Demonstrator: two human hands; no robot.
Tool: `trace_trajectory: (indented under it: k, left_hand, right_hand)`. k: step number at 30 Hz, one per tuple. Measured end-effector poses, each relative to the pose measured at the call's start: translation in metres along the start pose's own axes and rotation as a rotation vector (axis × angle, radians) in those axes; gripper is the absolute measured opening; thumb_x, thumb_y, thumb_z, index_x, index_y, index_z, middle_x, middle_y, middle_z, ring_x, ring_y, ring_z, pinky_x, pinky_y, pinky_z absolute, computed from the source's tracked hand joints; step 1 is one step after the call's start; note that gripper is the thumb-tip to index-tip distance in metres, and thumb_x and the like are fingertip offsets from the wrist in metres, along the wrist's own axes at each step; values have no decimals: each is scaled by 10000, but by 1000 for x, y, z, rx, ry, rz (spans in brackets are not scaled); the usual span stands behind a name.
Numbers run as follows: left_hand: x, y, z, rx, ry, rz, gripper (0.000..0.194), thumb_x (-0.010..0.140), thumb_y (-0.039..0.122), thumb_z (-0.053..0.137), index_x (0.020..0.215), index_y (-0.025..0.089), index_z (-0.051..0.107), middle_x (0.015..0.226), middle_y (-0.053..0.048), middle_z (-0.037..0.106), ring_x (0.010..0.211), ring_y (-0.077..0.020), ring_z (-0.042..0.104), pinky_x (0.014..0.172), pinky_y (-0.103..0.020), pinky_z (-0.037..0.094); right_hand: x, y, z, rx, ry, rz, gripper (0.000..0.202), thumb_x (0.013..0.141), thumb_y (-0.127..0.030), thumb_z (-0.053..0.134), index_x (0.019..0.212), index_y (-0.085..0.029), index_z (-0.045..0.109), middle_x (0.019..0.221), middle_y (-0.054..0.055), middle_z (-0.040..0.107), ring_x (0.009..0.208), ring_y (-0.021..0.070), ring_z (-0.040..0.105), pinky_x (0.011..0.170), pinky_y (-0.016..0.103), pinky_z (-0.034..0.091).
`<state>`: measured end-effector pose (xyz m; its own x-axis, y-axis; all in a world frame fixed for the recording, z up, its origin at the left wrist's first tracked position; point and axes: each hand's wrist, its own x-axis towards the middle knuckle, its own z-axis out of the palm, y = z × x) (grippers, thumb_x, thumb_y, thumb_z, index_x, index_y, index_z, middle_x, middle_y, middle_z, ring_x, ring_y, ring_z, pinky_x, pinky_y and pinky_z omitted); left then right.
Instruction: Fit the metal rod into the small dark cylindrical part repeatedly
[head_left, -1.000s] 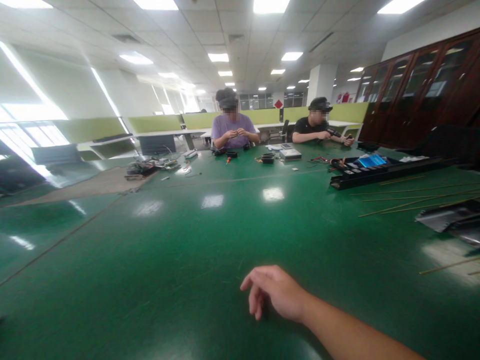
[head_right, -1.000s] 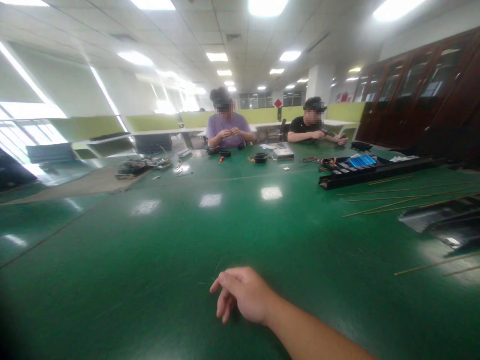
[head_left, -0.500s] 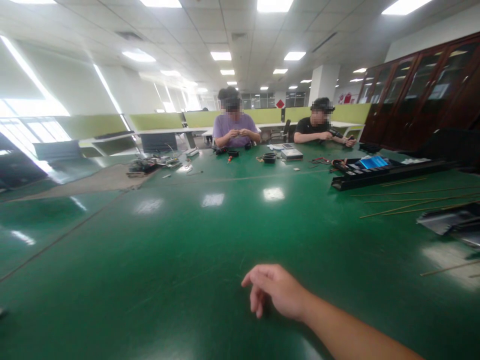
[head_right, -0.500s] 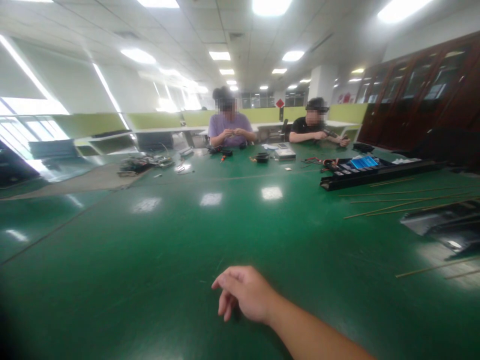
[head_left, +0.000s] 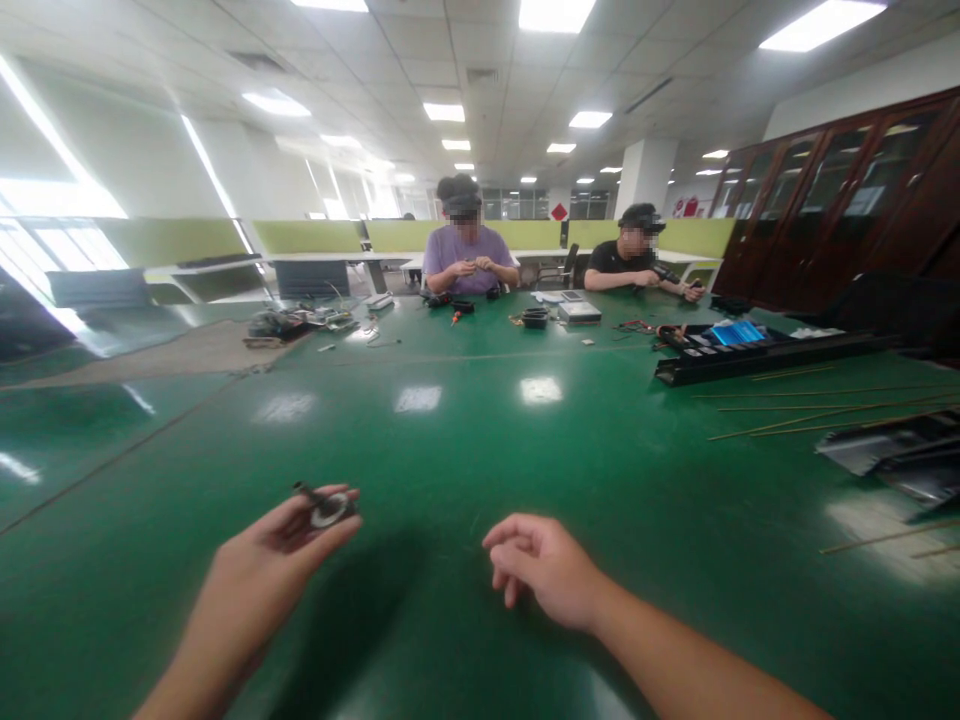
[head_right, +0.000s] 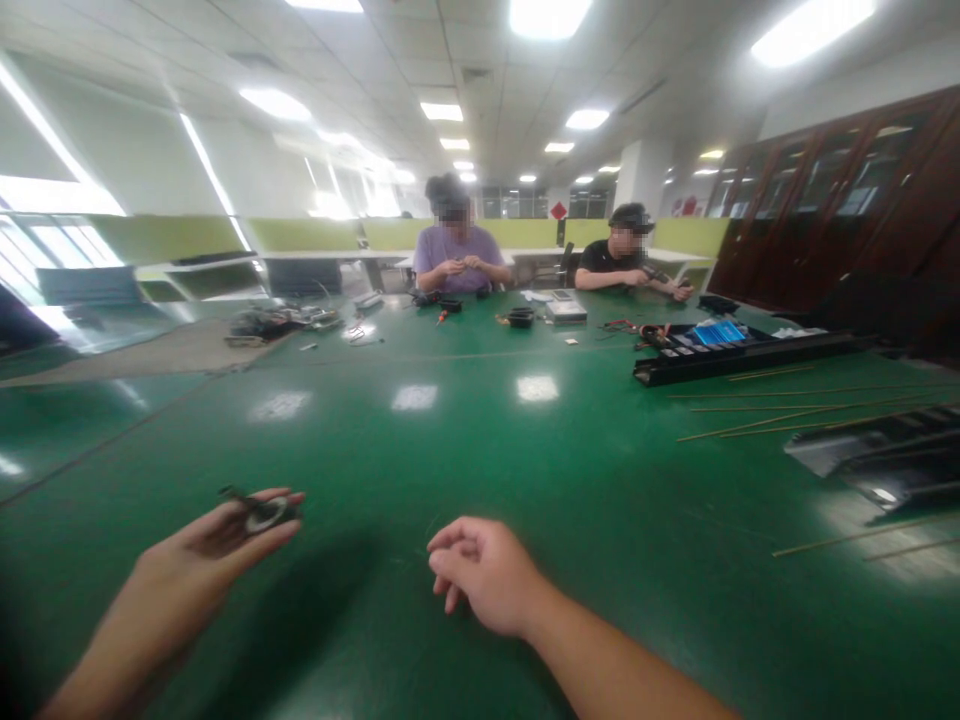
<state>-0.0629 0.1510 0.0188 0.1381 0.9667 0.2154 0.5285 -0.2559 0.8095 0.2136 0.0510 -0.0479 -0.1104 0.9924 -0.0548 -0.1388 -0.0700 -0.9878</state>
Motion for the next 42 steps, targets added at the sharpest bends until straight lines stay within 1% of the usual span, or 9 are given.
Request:
trace_trajectory:
  k: [2,5,8,13,17,29,35,39,42]
  left_hand:
    - [11,19,37,-60,-208,18,594,753,523,726,1222,169,634,1084,-93,725,1002,-283,681,981,-455,522]
    - [11,38,84,-17,-397,280,454,840,401,650,1253,214,633,1129,-77,696,1019,-247,657,964,-409,517]
    - [1,35,107,15,-472,444,381,861,317,621,1234,244,645,1106,-66,684,1008,-221,638,931,-364,512]
    - [-6,18,109,-46,-475,338,324,835,283,644,1149,212,616,1098,-69,680,994,-223,644,906,-347,516]
    - [-5,18,109,-17,-496,306,225,824,263,645,1040,211,620,991,-43,681,905,-212,636,835,-324,510]
    - [-11,22,109,-61,-535,337,255,882,306,589,1130,255,618,1079,-41,675,993,-220,627,873,-313,493]
    - [-11,28,106,-46,-556,322,227,941,347,498,1105,241,614,986,-29,677,892,-194,627,811,-280,481]
    - [-13,24,106,-27,-564,322,286,990,383,386,1123,227,585,802,-15,638,732,-177,593,704,-266,470]
    - [-13,20,108,-47,-534,323,267,984,360,414,1168,238,564,901,-30,648,815,-185,610,779,-283,489]
  right_hand:
    - [2,1,-5,-95,166,-51,250,809,-277,645,1020,-150,603,720,-15,614,557,114,581,556,242,439]
    - [5,5,-13,-242,362,-123,310,775,-143,606,1083,-171,588,801,-8,612,615,115,576,588,243,454]
    - [7,11,-16,-337,417,-156,439,725,-53,578,1139,-197,554,946,17,632,646,105,577,620,244,469]
    - [3,14,-12,-435,385,-162,541,701,-17,576,1193,-233,514,1044,28,635,663,105,598,627,242,473]
    - [1,11,-10,-505,371,-113,528,708,-53,623,1193,-239,528,917,16,654,652,128,607,624,251,462]
    - [-2,8,-9,-605,372,-108,410,715,-94,635,1099,-235,605,766,-3,632,652,161,583,625,273,428]
    - [-3,5,-8,-616,357,-103,408,721,-98,632,1104,-237,602,722,-19,612,634,157,581,613,267,426]
    - [-3,8,-8,-597,350,-107,415,719,-92,629,1104,-243,601,787,-7,636,624,145,577,604,264,429]
    - [-3,8,-7,-529,321,-112,427,718,-105,646,1118,-242,588,883,12,658,619,130,573,594,255,434]
